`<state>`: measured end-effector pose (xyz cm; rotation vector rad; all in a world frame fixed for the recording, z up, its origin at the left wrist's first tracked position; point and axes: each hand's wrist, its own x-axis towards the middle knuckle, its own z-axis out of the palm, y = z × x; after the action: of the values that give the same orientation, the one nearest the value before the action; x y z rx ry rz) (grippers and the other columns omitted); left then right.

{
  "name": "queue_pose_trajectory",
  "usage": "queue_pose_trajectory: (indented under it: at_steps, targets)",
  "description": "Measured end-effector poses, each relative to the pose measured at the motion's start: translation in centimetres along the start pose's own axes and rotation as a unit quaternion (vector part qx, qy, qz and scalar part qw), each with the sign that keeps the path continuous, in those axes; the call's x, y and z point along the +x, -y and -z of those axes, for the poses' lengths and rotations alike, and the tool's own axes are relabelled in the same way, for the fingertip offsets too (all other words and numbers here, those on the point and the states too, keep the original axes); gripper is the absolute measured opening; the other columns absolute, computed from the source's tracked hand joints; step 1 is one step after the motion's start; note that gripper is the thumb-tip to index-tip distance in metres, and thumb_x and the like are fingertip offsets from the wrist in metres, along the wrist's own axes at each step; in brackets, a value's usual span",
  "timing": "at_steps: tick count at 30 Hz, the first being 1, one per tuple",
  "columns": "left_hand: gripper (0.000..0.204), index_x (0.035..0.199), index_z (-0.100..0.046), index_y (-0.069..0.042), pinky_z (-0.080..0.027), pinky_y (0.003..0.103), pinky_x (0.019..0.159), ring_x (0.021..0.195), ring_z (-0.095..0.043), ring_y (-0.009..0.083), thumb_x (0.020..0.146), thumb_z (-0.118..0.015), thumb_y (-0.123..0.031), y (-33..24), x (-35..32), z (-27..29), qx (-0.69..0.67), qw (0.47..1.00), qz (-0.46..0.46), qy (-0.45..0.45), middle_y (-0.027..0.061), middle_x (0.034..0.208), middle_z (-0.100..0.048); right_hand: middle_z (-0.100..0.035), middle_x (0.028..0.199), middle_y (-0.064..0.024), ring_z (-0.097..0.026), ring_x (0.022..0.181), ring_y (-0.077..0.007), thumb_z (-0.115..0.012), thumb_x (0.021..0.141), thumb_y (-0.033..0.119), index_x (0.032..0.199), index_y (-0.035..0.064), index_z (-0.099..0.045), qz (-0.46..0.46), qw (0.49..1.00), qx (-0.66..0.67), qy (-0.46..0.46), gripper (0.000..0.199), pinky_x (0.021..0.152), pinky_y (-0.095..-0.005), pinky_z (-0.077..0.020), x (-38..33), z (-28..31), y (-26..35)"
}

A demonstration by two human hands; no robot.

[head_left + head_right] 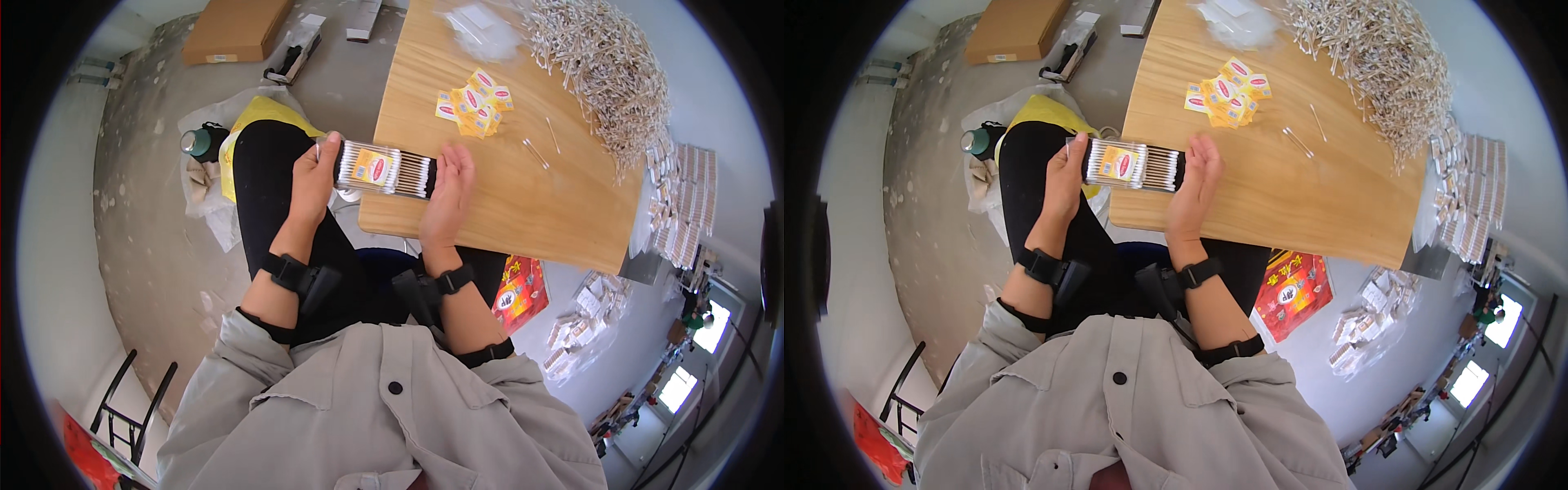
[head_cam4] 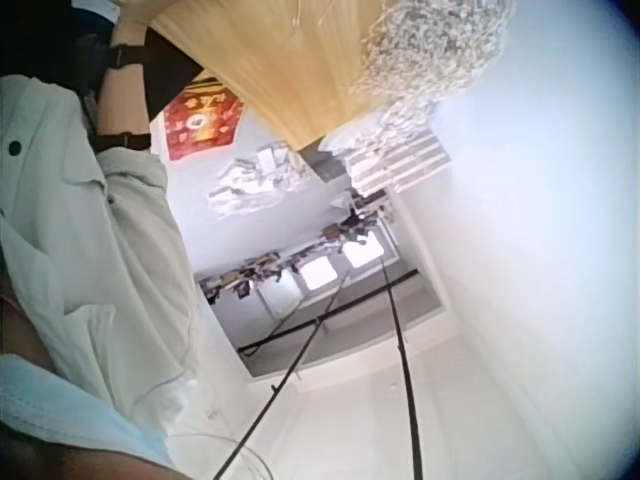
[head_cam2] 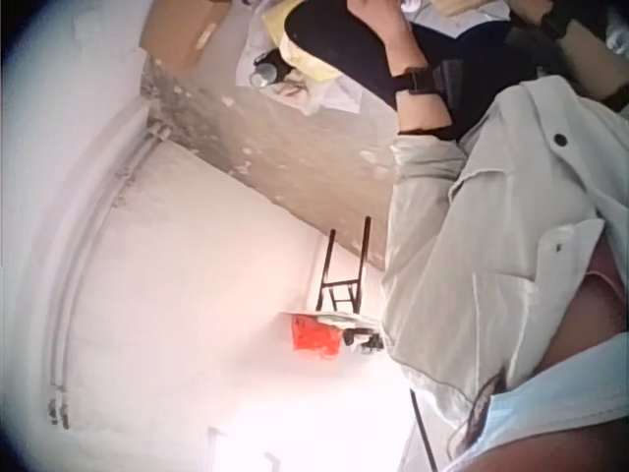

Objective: The person sits at a wooden table and packs cotton swabs into small plastic containers. They gather loose swabs from a large pile, align them into neat rows, and place them into clear plastic cases. The person then seals the containers with yellow labels and sets the finished packages aside.

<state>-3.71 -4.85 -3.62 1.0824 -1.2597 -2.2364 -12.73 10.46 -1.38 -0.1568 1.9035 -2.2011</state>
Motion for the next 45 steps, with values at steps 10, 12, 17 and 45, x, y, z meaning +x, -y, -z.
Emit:
queue_pose_trajectory:
  at_steps: [10, 12, 17, 45]
  targets:
    - [0.032, 0.099, -0.067, 0.004, -0.045, 0.020, 0.064, 0.071, -0.054, 0.0036, 0.098, -0.060, -0.027, 0.7, -0.2, -0.6, 0.010, 0.999, -0.035, -0.011, -0.0004, 0.081, -0.064, -0.041, 0.141, -0.0205, -0.039, 0.134, -0.0262, -0.034, 0.101, 0.012, 0.138, -0.0059, -0.037, 0.017, 0.995, -0.083, 0.054, 0.042, 0.115, -0.0359, -0.0282, -1.4, -3.7, 0.6]
    - [0.031, 0.099, -0.067, 0.003, -0.045, 0.020, 0.064, 0.071, -0.054, 0.0032, 0.099, -0.060, -0.027, 0.9, -0.2, -0.7, 0.010, 0.999, -0.034, -0.006, -0.0005, 0.082, -0.064, -0.042, 0.140, -0.0197, -0.040, 0.133, -0.0264, -0.034, 0.100, 0.012, 0.137, -0.0056, -0.039, 0.029, 0.997, -0.063, 0.045, 0.041, 0.114, -0.0363, -0.0290, -1.6, -4.6, 0.2]
    - [0.029, 0.095, -0.066, 0.001, -0.044, 0.020, 0.063, 0.070, -0.052, 0.0021, 0.099, -0.059, -0.027, 0.7, -0.4, -0.6, -0.021, 1.000, -0.011, 0.007, -0.0019, 0.080, -0.063, -0.042, 0.128, -0.0181, -0.041, 0.127, -0.0298, -0.040, 0.097, 0.013, 0.133, -0.0039, -0.043, 0.024, 0.986, -0.156, 0.049, 0.040, 0.111, -0.0392, -0.0307, -2.6, -5.6, 0.0]
    - [0.035, 0.071, -0.055, -0.005, -0.036, 0.023, 0.057, 0.064, -0.040, 0.0026, 0.098, -0.061, -0.027, 0.8, 0.6, -1.0, 0.008, 0.999, -0.026, -0.034, -0.0049, 0.067, -0.050, -0.045, 0.135, -0.0151, -0.045, 0.127, -0.0248, -0.032, 0.105, 0.027, 0.136, -0.0040, -0.042, 0.003, 0.987, -0.105, 0.124, 0.045, 0.109, -0.0357, -0.0316, 0.6, -5.5, 0.4]
